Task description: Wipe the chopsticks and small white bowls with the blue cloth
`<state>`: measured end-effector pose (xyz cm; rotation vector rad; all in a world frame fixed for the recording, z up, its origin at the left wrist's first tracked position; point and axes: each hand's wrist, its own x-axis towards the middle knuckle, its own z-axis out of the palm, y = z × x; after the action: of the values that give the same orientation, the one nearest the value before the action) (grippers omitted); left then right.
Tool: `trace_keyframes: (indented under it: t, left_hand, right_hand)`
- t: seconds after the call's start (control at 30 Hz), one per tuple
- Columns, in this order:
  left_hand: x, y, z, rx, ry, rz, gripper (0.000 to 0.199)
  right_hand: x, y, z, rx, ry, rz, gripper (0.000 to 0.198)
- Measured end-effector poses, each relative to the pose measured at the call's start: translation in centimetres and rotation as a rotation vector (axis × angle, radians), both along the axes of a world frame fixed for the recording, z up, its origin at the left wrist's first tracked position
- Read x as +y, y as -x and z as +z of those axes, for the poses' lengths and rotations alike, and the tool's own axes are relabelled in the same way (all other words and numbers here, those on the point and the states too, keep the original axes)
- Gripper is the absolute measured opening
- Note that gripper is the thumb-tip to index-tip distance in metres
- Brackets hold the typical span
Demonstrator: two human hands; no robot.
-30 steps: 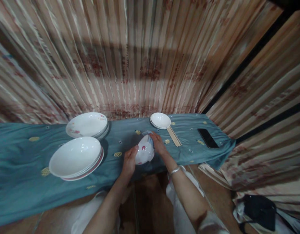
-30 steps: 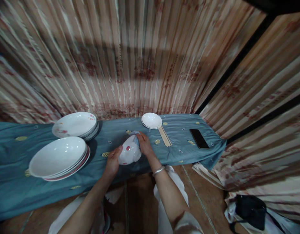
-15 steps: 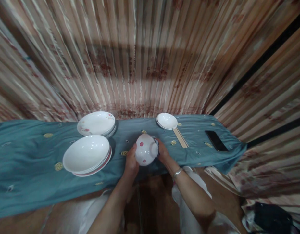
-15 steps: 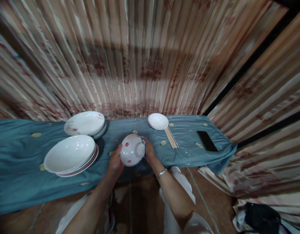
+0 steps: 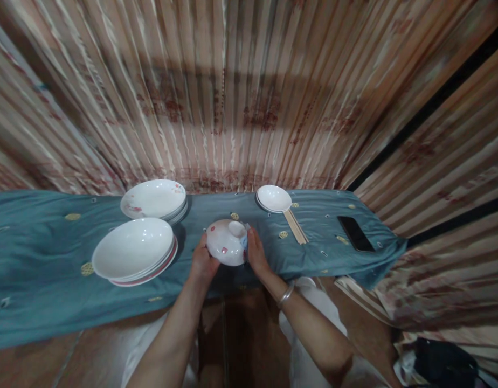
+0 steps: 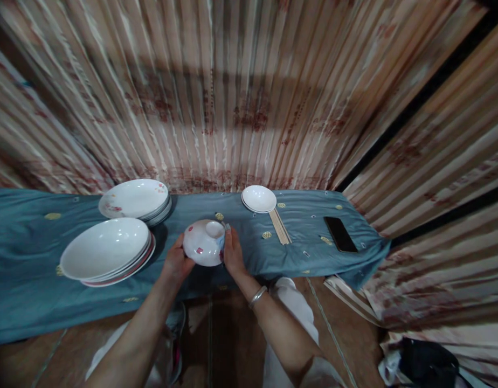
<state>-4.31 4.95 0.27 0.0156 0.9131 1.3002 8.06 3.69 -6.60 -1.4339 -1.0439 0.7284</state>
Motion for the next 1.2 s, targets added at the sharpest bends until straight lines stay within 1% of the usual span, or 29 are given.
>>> trace_keyframes:
  t: [0.1, 0.3, 0.43, 0.57, 0.67, 0.83, 0.93, 1.07, 1.13, 1.2]
  left_hand:
    - [-0.1, -0.8, -0.2, 0.000, -0.030, -0.032, 0.030]
    - [-0.2, -2.3, -0.5, -0.010, -0.009, -0.047, 0.032]
    - [-0.4, -2.8, -0.8, -0.001, -0.002, -0.066, 0.033]
    - [-0.8, -2.9, -0.8, -0.008, -0.029, -0.068, 0.038]
    - [-1.1, -2.8, -0.6, -0.003, -0.032, -0.071, 0.039]
    - [-1.1, -2.5, -0.7, 0.000, -0.055, -0.081, 0.038]
    - [-1.2, -2.6, -0.8, -0.021, -0.124, -0.103, 0.041]
    - [-1.8, -3.3, 0.0, 0.008, -0.228, -0.137, 0.049]
    - [-2.3, -3.7, 0.4, 0.045, -0.254, -0.144, 0.048]
    - [-2.6, -4.2, 0.4, 0.102, -0.288, -0.134, 0.044]
  right_hand:
    - [-1.4, -0.3, -0.3, -0.118, -0.037, 0.013, 0.056]
    - [-4.1, -0.2, -0.8, -0.483, -0.152, 0.006, 0.060]
    - [-5.4, 0.1, -0.2, -0.726, -0.217, 0.062, 0.064]
    - [-5.8, -0.1, 0.6, -0.915, -0.301, 0.151, 0.065]
    - [-5.6, -0.3, 0.9, -0.996, -0.345, 0.200, 0.063]
    - [-5.1, -0.2, 1.7, -1.120, -0.362, 0.275, 0.061]
    - [-4.9, -0.3, 2.5, -1.185, -0.374, 0.312, 0.057]
    - [-4.6, -0.4, 3.7, -1.223, -0.395, 0.342, 0.053]
    - [-4.4, -0.6, 4.3, -1.229, -0.424, 0.352, 0.051]
    - [-4.2, -0.8, 4.9, -1.219, -0.458, 0.355, 0.047]
